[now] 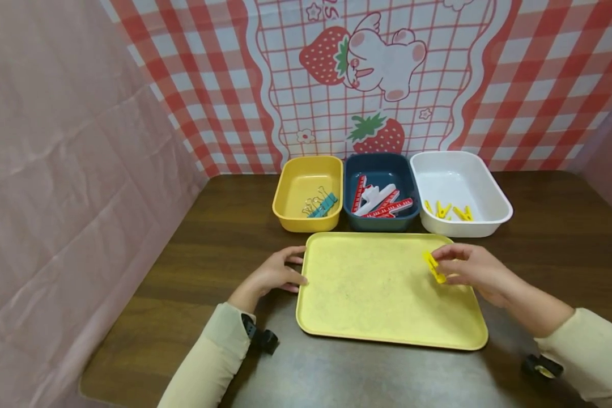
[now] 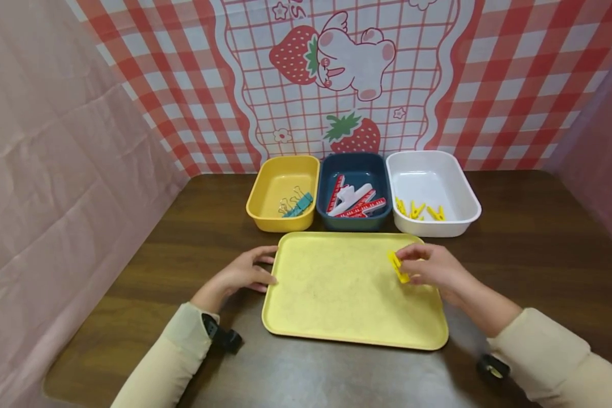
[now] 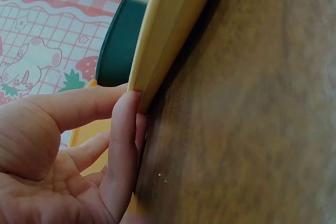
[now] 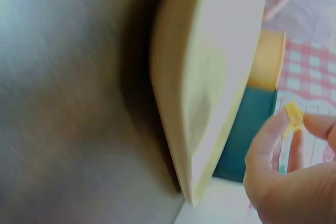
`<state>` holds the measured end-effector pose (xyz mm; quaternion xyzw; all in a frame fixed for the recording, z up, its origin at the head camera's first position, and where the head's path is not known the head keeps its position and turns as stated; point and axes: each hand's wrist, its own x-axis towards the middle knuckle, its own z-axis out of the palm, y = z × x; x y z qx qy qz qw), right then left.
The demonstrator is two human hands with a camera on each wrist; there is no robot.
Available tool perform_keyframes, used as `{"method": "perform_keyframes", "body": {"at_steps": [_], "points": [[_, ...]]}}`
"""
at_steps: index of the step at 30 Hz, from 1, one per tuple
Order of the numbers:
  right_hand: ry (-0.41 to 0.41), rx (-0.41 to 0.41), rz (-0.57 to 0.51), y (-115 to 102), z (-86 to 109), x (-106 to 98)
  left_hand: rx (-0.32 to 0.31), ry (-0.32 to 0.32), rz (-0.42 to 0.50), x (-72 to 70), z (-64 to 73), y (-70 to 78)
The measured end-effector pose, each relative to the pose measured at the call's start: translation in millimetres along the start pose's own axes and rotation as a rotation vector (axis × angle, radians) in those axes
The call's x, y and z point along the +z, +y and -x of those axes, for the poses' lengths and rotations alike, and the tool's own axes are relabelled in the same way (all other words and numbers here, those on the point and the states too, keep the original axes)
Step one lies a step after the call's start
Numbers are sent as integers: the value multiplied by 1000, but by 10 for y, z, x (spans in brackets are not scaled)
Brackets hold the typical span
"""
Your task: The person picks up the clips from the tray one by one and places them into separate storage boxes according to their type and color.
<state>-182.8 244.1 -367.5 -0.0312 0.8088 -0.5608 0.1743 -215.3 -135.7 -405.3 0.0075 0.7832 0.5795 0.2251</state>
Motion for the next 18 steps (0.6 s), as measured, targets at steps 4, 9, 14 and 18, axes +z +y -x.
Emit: {"method": "perform_keyframes", "body": {"at_steps": [4, 9, 14, 18], "points": [[147, -31, -32, -69, -123, -161, -5, 5, -3, -12, -5, -1], [339, -109, -8, -132, -271, -393, -1, 4, 0, -14, -19, 6], [503, -106, 4, -107, -458, -632, 2, 5, 1, -16, -26, 10], [599, -69, -72, -59, -609, -775, -2, 10, 4, -13, -32, 12]]}}
